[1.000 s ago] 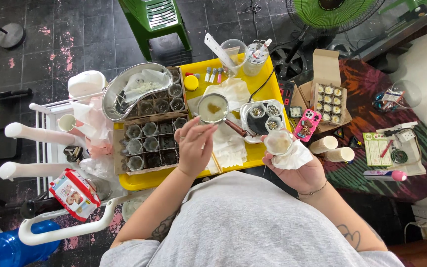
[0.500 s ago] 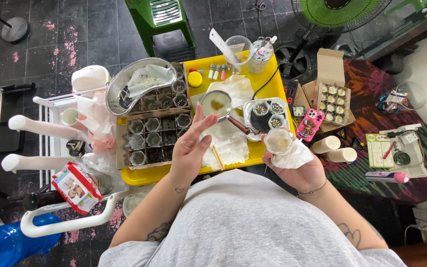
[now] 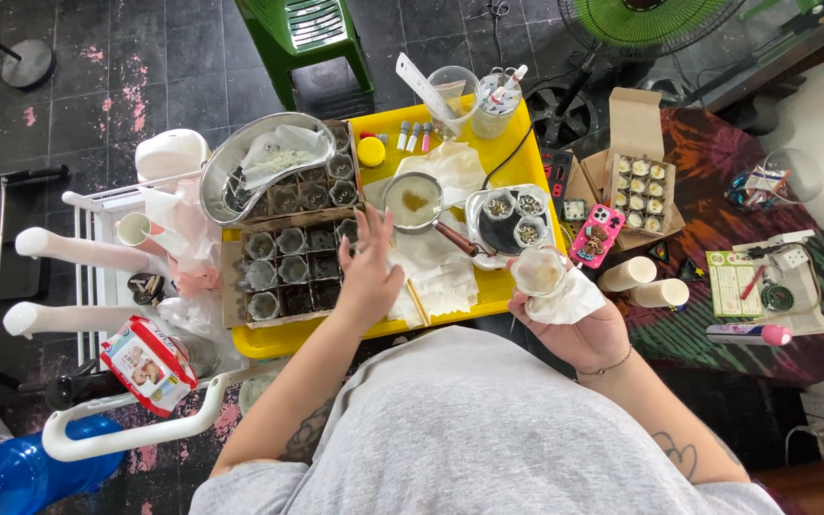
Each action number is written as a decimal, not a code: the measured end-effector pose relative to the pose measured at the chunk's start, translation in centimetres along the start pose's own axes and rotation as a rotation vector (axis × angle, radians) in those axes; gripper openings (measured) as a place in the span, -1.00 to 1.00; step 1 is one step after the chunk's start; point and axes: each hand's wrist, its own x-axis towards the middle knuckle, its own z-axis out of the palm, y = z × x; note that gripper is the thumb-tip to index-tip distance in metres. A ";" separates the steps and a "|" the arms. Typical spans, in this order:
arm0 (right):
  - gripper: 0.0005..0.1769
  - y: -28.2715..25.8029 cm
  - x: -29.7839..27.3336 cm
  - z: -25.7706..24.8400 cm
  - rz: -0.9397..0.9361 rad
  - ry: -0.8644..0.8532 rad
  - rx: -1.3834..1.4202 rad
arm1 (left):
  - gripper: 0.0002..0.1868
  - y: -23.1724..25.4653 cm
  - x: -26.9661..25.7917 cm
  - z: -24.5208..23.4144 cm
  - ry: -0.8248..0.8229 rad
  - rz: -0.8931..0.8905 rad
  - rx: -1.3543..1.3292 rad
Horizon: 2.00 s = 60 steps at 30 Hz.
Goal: Placing decorative elements like dried flowers into a candle jar using chopsticks.
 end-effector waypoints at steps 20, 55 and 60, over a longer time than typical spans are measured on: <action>-0.45 0.0 -0.5 -1.5 0.000 0.041 -0.005 | -0.10 -3.6 0.2 6.1 -0.240 -0.061 0.714; -0.57 -0.2 0.6 0.0 0.034 -0.010 0.030 | -0.29 6.5 0.0 -4.4 -0.164 -0.084 -1.699; -0.61 0.5 1.7 1.2 0.086 0.112 -0.367 | -0.07 13.5 1.7 -4.2 -0.224 0.094 -0.339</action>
